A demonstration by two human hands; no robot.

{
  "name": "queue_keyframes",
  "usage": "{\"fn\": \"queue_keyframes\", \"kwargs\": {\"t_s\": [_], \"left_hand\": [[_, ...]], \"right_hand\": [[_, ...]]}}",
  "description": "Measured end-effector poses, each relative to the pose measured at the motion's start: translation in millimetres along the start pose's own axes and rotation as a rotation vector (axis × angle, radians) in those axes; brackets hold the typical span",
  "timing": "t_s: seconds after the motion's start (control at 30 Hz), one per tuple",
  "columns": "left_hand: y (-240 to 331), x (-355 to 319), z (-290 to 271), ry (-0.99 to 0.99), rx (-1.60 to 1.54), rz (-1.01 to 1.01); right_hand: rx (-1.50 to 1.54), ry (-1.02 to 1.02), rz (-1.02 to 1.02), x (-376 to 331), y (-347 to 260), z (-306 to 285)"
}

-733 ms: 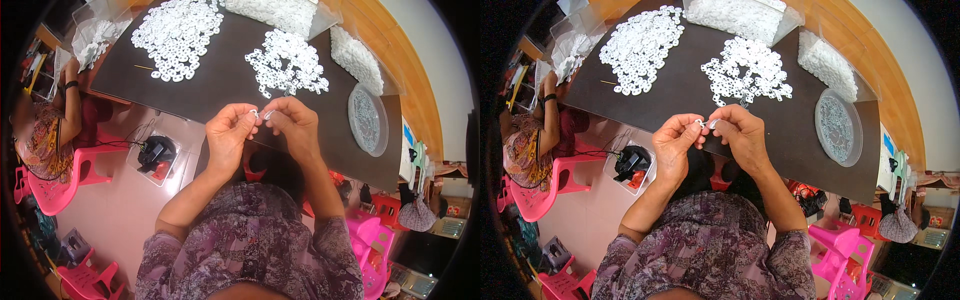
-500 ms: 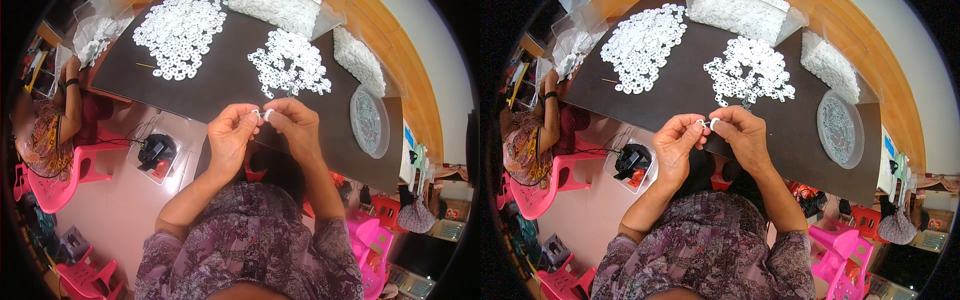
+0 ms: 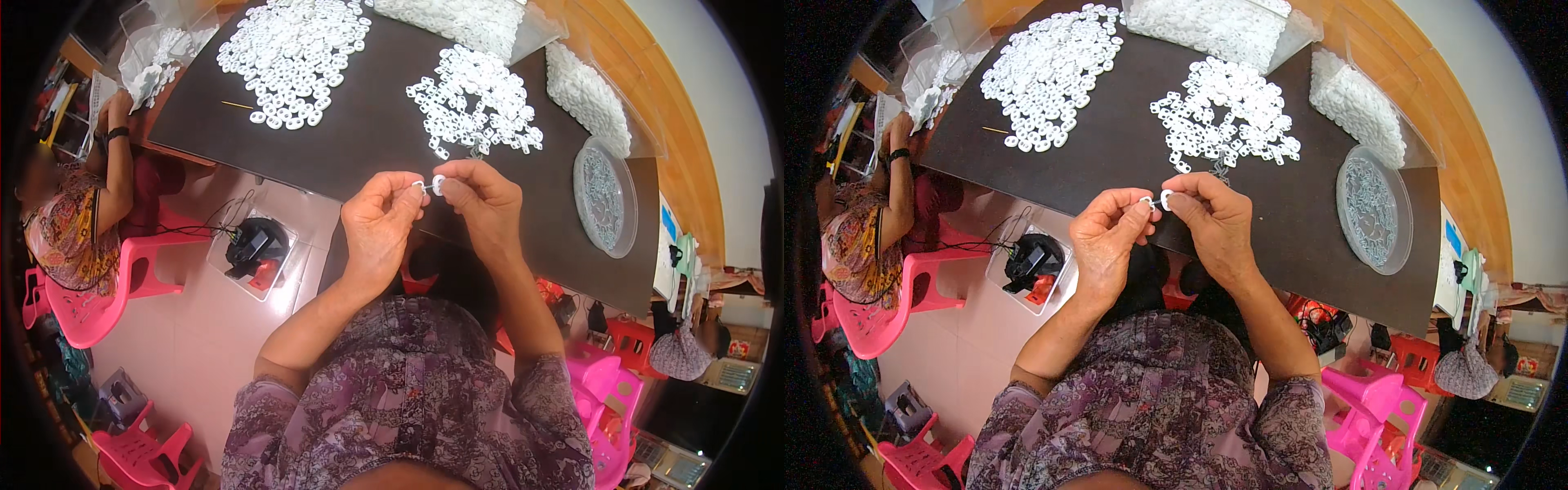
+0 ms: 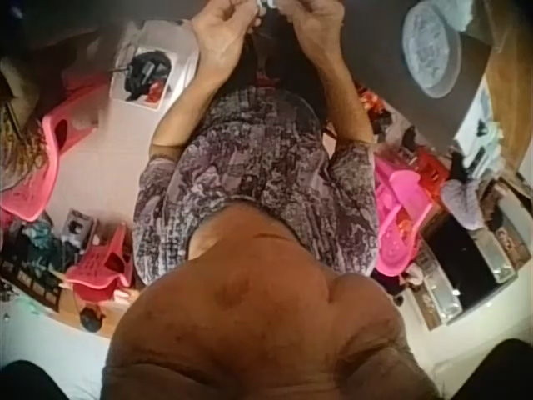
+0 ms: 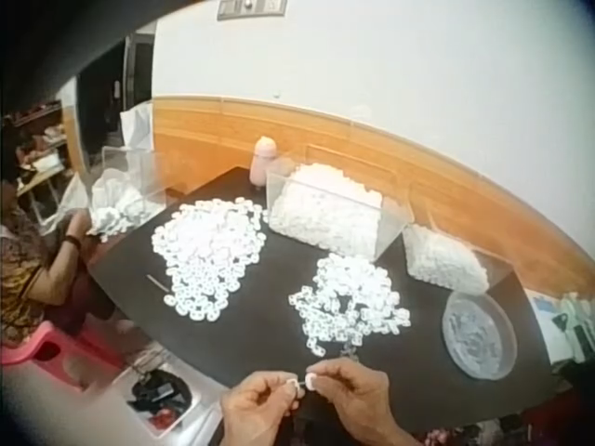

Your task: Sorting and inspecting small white plastic components on a table.

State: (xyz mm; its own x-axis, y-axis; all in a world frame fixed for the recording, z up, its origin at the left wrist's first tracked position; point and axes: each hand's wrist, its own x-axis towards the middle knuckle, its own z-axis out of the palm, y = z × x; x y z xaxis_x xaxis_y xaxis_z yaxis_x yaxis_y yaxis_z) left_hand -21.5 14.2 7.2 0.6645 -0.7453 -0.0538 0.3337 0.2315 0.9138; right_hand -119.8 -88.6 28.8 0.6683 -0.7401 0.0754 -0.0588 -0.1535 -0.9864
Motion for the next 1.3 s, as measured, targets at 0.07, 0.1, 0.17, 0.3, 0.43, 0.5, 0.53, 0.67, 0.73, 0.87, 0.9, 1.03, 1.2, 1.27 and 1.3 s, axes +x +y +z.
{"fn": "queue_keyframes", "kwargs": {"t_s": [0.07, 0.1, 0.17, 0.3, 0.43, 0.5, 0.53, 0.67, 0.73, 0.87, 0.9, 1.03, 1.2, 1.27, 1.3], "left_hand": [[0, 0, 0, 0.003, 0.009, 0.001], [0, -1, 0, 0.007, 0.029, 0.01], [0, -2, -1, 0.012, 0.049, 0.021], [-3, -3, -1, 0.03, 0.107, 0.035], [-2, -3, 0, 0.021, 0.103, 0.036], [0, -3, 2, 0.007, 0.102, 0.038], [1, -3, 3, -0.006, 0.101, 0.041], [1, -2, 5, -0.021, 0.023, 0.026], [1, -3, 3, -0.038, 0.012, 0.01], [6, -3, 3, -0.057, 0.026, -0.016], [6, -1, 2, -0.07, 0.022, -0.026], [5, 1, 2, -0.103, 0.003, -0.054], [2, 1, 5, -0.098, -0.046, -0.068], [3, 2, 6, -0.104, -0.055, -0.06], [3, 2, 6, -0.104, -0.064, -0.066]], "right_hand": [[-0.004, 0.002, -0.004, 0, -1, 1], [-0.004, 0.001, -0.004, -1, 0, 2], [-0.02, 0.024, -0.038, -2, 0, 4], [-0.045, 0.042, -0.051, -2, 3, 7], [-0.045, 0.023, -0.104, -3, 4, 8], [-0.08, 0.0, -0.145, -3, 3, 7], [-0.116, 0.01, -0.166, -3, 3, 7], [-0.153, 0.03, -0.222, -6, -1, 10], [-0.082, 0.046, -0.153, -7, -3, 13], [0.018, 0.049, -0.09, -8, -7, 11], [0.019, 0.051, -0.091, -8, -6, 10], [-0.099, 0.042, -0.205, -9, 0, 6], [-0.048, 0.077, -0.125, -14, -6, 9], [-0.069, 0.084, -0.15, -13, -4, 7], [-0.069, 0.086, -0.152, -12, -3, 7]]}}
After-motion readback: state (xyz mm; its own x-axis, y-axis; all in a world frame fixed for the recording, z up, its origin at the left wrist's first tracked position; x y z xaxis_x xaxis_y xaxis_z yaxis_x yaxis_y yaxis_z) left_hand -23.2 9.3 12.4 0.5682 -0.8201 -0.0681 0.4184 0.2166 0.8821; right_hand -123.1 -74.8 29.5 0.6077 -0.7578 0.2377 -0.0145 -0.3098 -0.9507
